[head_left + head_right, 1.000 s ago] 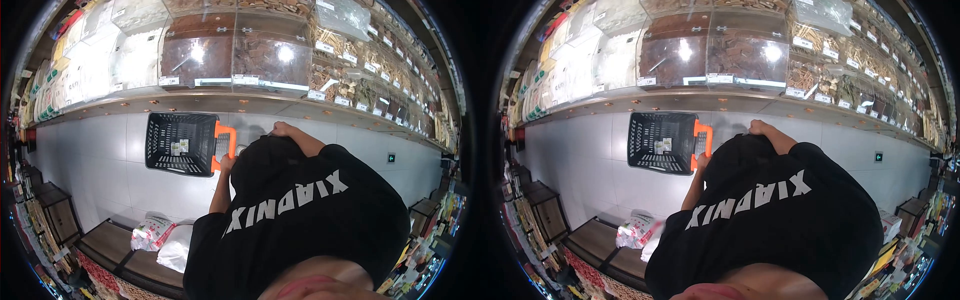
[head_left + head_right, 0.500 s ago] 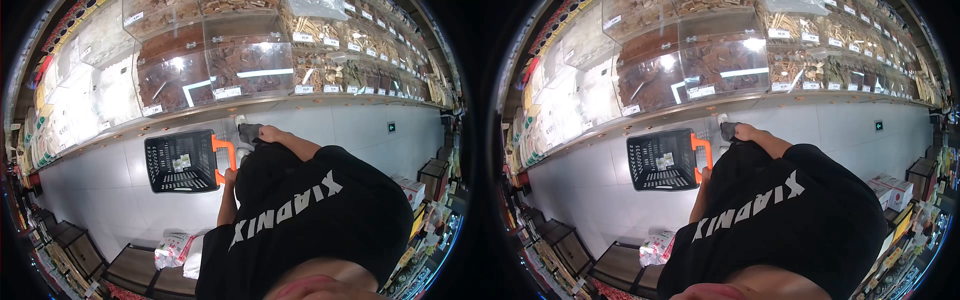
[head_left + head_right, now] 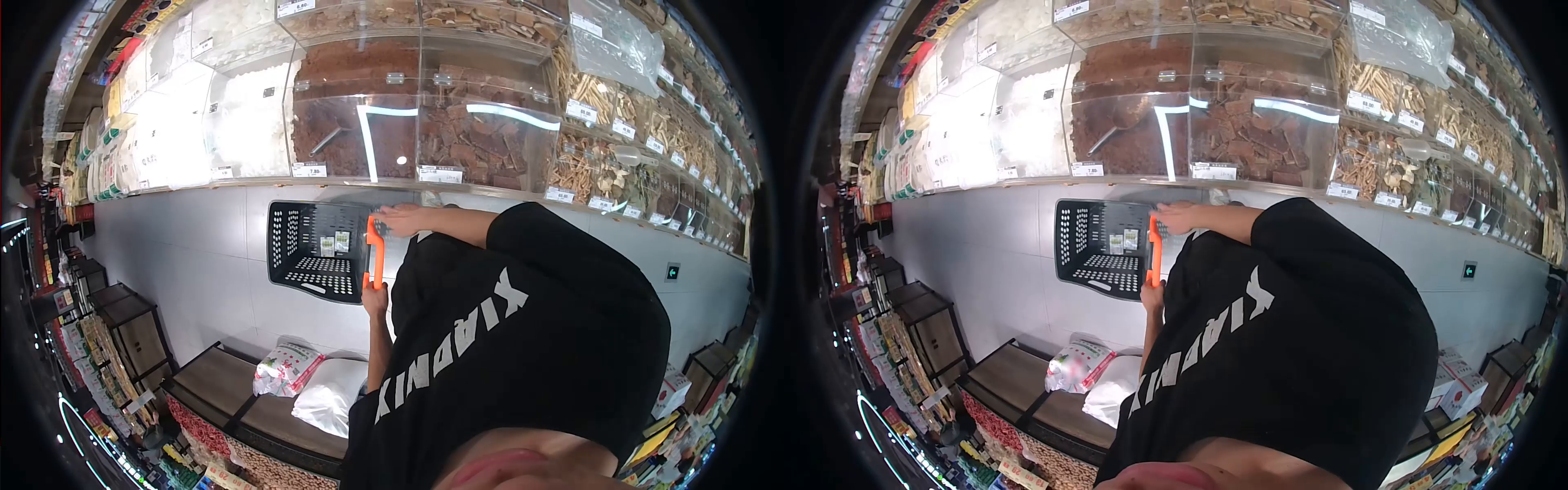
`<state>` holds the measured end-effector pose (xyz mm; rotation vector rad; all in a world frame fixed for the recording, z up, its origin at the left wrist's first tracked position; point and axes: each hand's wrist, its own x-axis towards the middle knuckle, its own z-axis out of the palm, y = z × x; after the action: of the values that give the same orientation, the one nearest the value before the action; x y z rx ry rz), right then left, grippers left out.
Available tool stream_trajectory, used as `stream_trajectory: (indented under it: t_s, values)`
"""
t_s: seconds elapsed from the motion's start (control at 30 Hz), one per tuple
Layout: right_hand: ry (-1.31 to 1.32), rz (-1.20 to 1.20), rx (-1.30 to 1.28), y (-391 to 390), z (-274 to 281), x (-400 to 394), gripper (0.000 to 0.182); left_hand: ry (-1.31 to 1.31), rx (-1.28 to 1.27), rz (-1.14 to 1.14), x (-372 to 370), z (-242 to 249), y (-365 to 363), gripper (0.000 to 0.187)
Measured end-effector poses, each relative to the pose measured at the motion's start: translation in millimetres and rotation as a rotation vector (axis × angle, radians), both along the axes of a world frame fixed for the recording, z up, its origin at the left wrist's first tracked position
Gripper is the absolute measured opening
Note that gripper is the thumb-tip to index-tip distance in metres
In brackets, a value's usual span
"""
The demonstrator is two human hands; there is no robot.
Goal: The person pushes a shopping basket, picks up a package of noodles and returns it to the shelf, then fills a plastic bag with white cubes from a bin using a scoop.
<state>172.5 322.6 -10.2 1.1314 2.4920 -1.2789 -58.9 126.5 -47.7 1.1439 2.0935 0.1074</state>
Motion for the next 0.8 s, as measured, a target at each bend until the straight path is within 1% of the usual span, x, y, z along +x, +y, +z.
stream_trajectory:
  t_s: [0.03, 0.13, 0.17, 0.2, 0.27, 0.4, 0.47, 0.5, 0.6, 0.63, 0.73, 0.77, 0.8]
  values:
    - [0.061, 0.064, 0.048, 5, 7, -16, 0.072, 0.055, -0.006, 0.059, 0, 14, 4, 0.033]
    - [0.11, 0.349, 0.226, 12, 23, -51, 0.072, 0.211, 0.137, 0.208, 0, 46, 14, 0.029]
    - [0.137, 0.34, 0.215, 6, 23, -56, 0.072, 0.235, 0.225, 0.229, 2, 57, 15, 0.026]
    - [0.164, 0.331, 0.205, -2, 18, -61, 0.073, 0.216, 0.286, 0.236, -5, 57, 18, 0.026]
    - [0.175, 0.339, 0.153, 2, 19, -67, 0.073, 0.174, 0.402, 0.248, -21, 45, 17, 0.025]
    - [0.114, 0.383, 0.021, 24, 14, -66, 0.076, 0.262, 0.386, 0.296, -23, 43, 20, 0.024]
    - [0.101, 0.381, -0.014, 36, 18, -58, 0.077, 0.323, 0.273, 0.297, -25, 46, 25, 0.025]
    - [0.148, 0.387, 0.003, 38, 15, -53, 0.079, 0.351, 0.222, 0.302, -25, 45, 28, 0.026]
    - [0.193, 0.336, -0.026, 45, 10, -49, 0.082, 0.645, 0.262, 0.238, -23, 45, 32, 0.029]
    - [0.199, 0.337, -0.022, 50, 11, -50, 0.084, 0.616, 0.225, 0.327, -26, 44, 40, 0.031]
    - [0.276, 0.3, -0.052, 64, 18, -57, 0.083, 0.681, 0.257, 0.474, -28, 50, 59, 0.032]
    - [0.259, 0.292, -0.014, 67, 21, -61, 0.083, 0.675, 0.247, 0.416, -38, 51, 61, 0.031]
    - [0.244, 0.289, 0.022, 69, 28, -65, 0.083, 0.725, 0.317, 0.404, -45, 48, 63, 0.027]
